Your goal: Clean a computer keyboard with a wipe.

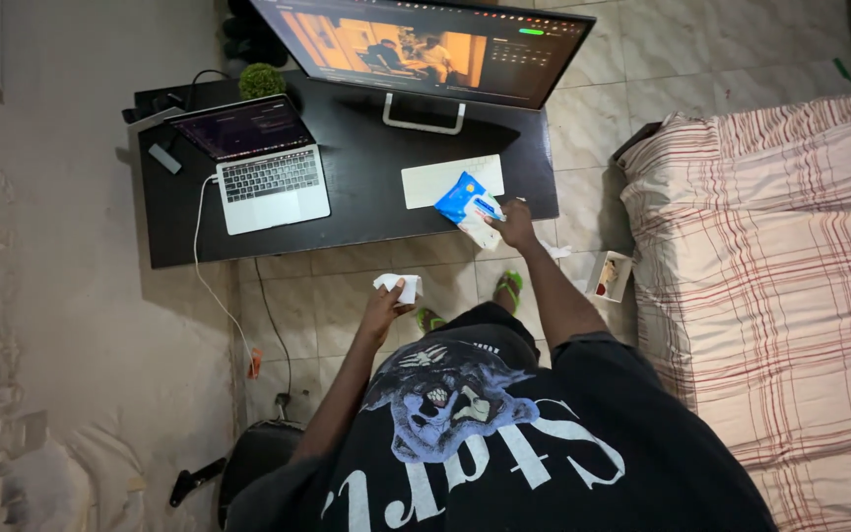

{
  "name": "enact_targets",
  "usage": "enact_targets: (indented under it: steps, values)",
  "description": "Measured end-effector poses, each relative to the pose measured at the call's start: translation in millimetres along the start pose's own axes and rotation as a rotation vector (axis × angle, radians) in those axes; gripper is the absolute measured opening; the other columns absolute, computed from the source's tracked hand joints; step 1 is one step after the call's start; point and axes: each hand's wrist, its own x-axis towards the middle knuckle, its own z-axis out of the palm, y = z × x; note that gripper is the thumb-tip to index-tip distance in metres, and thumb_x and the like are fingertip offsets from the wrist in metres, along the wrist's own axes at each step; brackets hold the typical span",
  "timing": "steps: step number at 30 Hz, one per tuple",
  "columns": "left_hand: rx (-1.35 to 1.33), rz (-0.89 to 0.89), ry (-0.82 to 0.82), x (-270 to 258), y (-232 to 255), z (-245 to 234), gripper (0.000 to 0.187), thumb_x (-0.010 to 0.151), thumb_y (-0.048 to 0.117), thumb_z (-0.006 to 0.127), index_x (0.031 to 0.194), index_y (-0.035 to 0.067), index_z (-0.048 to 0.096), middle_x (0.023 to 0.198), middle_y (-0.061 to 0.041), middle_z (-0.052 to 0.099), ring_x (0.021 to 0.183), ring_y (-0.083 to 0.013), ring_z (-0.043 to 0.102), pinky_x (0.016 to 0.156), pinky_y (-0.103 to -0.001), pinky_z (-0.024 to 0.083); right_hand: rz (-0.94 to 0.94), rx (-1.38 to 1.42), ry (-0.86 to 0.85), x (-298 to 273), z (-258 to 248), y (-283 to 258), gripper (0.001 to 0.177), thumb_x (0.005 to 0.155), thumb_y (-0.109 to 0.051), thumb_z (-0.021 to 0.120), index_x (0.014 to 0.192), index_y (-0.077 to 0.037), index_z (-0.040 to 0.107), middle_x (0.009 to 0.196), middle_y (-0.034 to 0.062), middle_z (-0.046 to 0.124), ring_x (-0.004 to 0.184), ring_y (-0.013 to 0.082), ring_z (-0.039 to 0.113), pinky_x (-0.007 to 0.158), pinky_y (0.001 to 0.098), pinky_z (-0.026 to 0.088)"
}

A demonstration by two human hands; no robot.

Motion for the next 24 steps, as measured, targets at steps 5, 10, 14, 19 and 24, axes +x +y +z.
enact_targets:
  steps: [5,10,14,19,24]
  values:
    - [0.023,-0.019,-0.012,6,9,31,0.037,0.100,0.041,0.063,0.119,0.010,0.066,0.105,-0.006,0.074,0.096,-0.0188,0.071,0.082,-0.037,0.060,0.170,0.115,0.104,-8,0,30,0.049,0.072,-0.039,0.091,0.092,0.001,0.070,0.088,0.0134,0.063,0.083,0.0307,0.063,0.076,0.0453,0.052]
    - [0.000,-0.051,-0.010,25,-1,57,0.038,0.100,0.042,0.063,0.121,0.010,0.065,0.106,-0.006,0.073,0.096,-0.0190,0.071,0.082,-0.037,0.060,0.342,0.344,0.217,-12,1,63,0.082,0.055,-0.042,0.096,0.110,0.001,0.053,0.083,0.0140,0.061,0.074,0.0265,0.060,0.064,0.0399,0.051]
    - [-0.006,-0.056,-0.001,27,3,86,0.038,0.100,0.041,0.063,0.121,0.009,0.065,0.106,-0.008,0.072,0.096,-0.0202,0.070,0.083,-0.039,0.060,0.545,0.041,-0.164,-11,-6,65,0.064,0.065,-0.052,0.096,0.096,-0.003,0.070,0.091,0.0154,0.072,0.084,0.0252,0.066,0.079,0.0389,0.051]
    - [-0.016,-0.030,0.006,44,-2,119,0.038,0.101,0.041,0.063,0.120,0.009,0.064,0.105,-0.008,0.071,0.096,-0.0202,0.069,0.083,-0.039,0.060,0.453,0.357,-0.254,-32,-4,64,0.067,0.066,-0.047,0.095,0.104,0.001,0.067,0.095,0.0146,0.072,0.087,0.0230,0.067,0.077,0.0372,0.054]
    - [-0.058,0.010,0.039,64,-3,165,0.038,0.100,0.041,0.064,0.120,0.009,0.064,0.106,-0.008,0.072,0.098,-0.0199,0.069,0.085,-0.039,0.059,0.629,0.934,-0.284,-45,-51,41,0.052,0.083,-0.030,0.090,0.112,0.009,0.074,0.105,0.0190,0.074,0.087,0.0224,0.066,0.070,0.0374,0.049]
